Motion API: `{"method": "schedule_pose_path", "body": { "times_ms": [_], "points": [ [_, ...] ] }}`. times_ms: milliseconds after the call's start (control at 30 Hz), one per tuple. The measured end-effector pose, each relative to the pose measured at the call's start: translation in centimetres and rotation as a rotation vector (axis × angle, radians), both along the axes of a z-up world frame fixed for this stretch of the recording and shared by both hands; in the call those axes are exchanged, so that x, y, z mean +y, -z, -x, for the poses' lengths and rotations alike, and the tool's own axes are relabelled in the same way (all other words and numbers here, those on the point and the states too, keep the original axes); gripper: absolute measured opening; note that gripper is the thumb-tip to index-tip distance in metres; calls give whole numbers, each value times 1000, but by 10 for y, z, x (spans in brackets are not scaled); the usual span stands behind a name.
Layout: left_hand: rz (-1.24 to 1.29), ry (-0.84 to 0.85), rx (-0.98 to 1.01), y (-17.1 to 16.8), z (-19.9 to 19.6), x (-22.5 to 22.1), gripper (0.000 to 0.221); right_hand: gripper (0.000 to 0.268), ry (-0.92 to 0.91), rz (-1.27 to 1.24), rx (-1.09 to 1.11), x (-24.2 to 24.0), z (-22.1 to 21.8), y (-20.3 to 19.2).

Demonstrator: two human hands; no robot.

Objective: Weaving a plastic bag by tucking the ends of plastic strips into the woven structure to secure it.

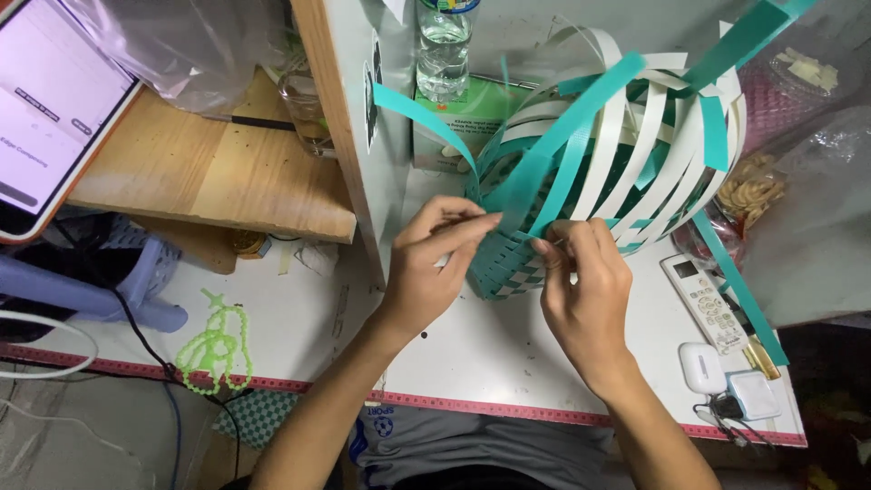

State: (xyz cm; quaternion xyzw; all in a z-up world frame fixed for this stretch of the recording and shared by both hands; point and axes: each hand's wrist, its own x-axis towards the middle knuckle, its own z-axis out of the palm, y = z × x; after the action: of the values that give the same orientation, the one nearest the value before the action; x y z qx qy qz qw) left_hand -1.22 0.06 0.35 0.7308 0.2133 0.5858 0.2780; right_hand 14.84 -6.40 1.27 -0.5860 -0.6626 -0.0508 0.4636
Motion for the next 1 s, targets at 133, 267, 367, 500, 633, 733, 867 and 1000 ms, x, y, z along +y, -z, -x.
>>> {"method": "schedule_pose_path", "body": {
  "times_ms": [133,267,367,500,633,733,867,1000],
  "points": [
    [-49,-63,62,4,-6,4,20,8,9,-5,-2,-2,2,0],
    [-25,-56,83,-5,-6,8,8,7,2,15,14,-2,5,-2],
    [45,-21,55,2,-9,13,5,6,-8,7,35,-3,7,-7],
    [76,5,-44,20,-5,20,7,10,-72,-55,56,-7,4,-5],
    [129,44,-192,36,1,27,13,15,-202,-179,107,-17,-12,1],
    [131,29,-152,55,0,34,16,8,-112,-376,165,-18,-53,32],
    [36,74,-45,37,0,23,29,15,149,-469,157,-16,-86,36],
    [37,38,13,41,1,23,24,25,181,-342,142,-15,-137,19]
  ]
}}
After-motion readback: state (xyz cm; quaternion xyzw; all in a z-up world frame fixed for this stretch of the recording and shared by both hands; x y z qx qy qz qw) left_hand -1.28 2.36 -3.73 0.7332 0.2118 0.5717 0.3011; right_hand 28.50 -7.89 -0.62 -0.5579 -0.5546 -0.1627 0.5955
